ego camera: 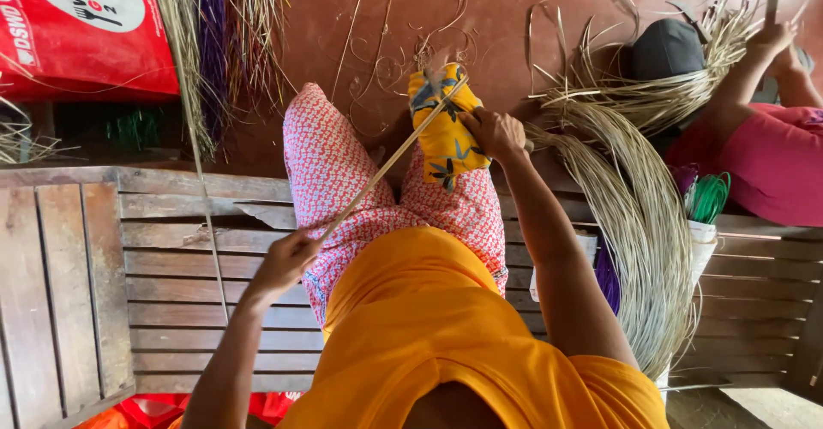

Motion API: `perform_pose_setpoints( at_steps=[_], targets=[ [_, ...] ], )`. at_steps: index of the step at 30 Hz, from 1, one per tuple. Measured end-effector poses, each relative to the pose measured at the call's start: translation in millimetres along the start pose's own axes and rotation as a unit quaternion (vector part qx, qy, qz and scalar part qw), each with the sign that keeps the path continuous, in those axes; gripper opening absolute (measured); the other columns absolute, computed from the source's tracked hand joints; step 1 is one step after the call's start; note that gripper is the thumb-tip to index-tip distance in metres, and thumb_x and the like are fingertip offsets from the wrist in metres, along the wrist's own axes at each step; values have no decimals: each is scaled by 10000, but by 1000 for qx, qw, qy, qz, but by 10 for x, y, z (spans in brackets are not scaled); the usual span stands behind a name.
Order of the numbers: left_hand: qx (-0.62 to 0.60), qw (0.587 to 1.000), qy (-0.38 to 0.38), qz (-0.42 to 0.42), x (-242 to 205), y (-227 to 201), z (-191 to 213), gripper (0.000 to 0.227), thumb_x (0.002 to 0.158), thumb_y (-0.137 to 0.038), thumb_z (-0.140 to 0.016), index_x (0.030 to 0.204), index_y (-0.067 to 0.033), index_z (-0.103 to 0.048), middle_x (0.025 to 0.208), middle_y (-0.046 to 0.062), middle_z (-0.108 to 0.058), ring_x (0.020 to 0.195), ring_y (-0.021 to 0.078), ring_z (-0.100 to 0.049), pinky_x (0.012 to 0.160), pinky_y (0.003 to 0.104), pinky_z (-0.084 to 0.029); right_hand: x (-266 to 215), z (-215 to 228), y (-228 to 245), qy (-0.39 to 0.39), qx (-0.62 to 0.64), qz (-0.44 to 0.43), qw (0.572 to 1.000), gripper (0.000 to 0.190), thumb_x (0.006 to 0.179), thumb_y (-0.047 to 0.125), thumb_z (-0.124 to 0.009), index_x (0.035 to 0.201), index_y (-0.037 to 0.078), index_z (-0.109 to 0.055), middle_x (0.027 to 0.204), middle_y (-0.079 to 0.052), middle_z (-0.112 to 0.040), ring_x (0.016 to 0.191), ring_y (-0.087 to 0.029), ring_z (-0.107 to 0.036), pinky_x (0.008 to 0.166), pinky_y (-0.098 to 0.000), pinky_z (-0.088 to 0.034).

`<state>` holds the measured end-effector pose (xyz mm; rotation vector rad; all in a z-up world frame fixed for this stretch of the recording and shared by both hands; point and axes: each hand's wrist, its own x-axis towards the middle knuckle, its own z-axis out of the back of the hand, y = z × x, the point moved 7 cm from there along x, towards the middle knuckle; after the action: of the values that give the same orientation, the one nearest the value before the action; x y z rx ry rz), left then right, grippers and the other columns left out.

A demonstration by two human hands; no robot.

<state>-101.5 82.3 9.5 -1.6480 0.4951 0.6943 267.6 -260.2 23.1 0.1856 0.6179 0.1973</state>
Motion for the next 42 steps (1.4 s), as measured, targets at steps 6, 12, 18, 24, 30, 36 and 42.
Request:
perform_pose_setpoints(
  at_steps=[6, 12, 18, 24, 30, 36, 42],
  targets=[
    [9, 995, -5, 104, -1312, 220, 1502, 175, 947, -222, -722, 982, -54, -758, 672, 47, -555, 490, 110, -360, 366, 221, -306, -13, -1, -9, -6, -2, -2, 1000, 608, 983, 713, -373, 1093, 228, -722, 1050, -247, -717, 993, -534, -643, 792, -620, -479],
    [214, 966, -136, -56, -238, -437, 887, 294, 1051, -385, -621, 1093, -104, -697, 711, 126, -624, 624, 202, -584, 518, 339, -508, 6, 162, -97, -85, 213, -40, 972, 747, 971, 815, -368, 1075, 169, -729, 932, -246, -715, 1031, -466, -664, 909, -595, -485],
    [433, 876, -28, -209, 1362, -1100, -1007, 268, 1067, -259, -382, 1197, -85, -540, 980, 258, -685, 950, 474, -710, 855, 596, -557, -33, 3, 68, -152, 9, 72, 986, 497, 1046, 676, -418, 922, 213, -548, 605, -170, -648, 731, -430, -731, 704, -537, -559],
    [630, 666, -159, -365, 2545, -1160, -2077, 231, 928, -106, -445, 1111, -23, -559, 738, 78, -685, 524, 241, -708, 440, 371, -567, -229, 121, 310, -105, -14, 64, 992, 520, 984, 673, -488, 978, 167, -611, 779, -188, -722, 803, -425, -741, 717, -535, -554],
    [630, 644, -166, -401, 2402, -1324, -2215, 171, 896, -90, -452, 1031, -48, -550, 794, 87, -665, 541, 278, -722, 472, 417, -583, -164, -6, 284, -52, -38, 81, 995, 582, 990, 707, -408, 1014, 184, -663, 844, -225, -736, 883, -435, -740, 786, -529, -548],
    [604, 693, -120, -374, 2124, -1231, -1987, 163, 901, -73, -448, 1057, -85, -497, 842, 110, -671, 578, 312, -732, 496, 431, -589, -148, 30, 209, -31, -2, 51, 998, 637, 992, 762, -383, 1058, 210, -693, 901, -211, -737, 939, -424, -726, 815, -530, -539],
    [586, 708, -106, -381, 1830, -1045, -1729, 226, 893, -65, -444, 1104, -61, -524, 870, 148, -676, 586, 342, -732, 517, 435, -598, -93, -22, 143, -44, -14, 35, 998, 627, 985, 787, -395, 1022, 242, -704, 888, -161, -741, 912, -381, -737, 783, -489, -543]
  ],
)
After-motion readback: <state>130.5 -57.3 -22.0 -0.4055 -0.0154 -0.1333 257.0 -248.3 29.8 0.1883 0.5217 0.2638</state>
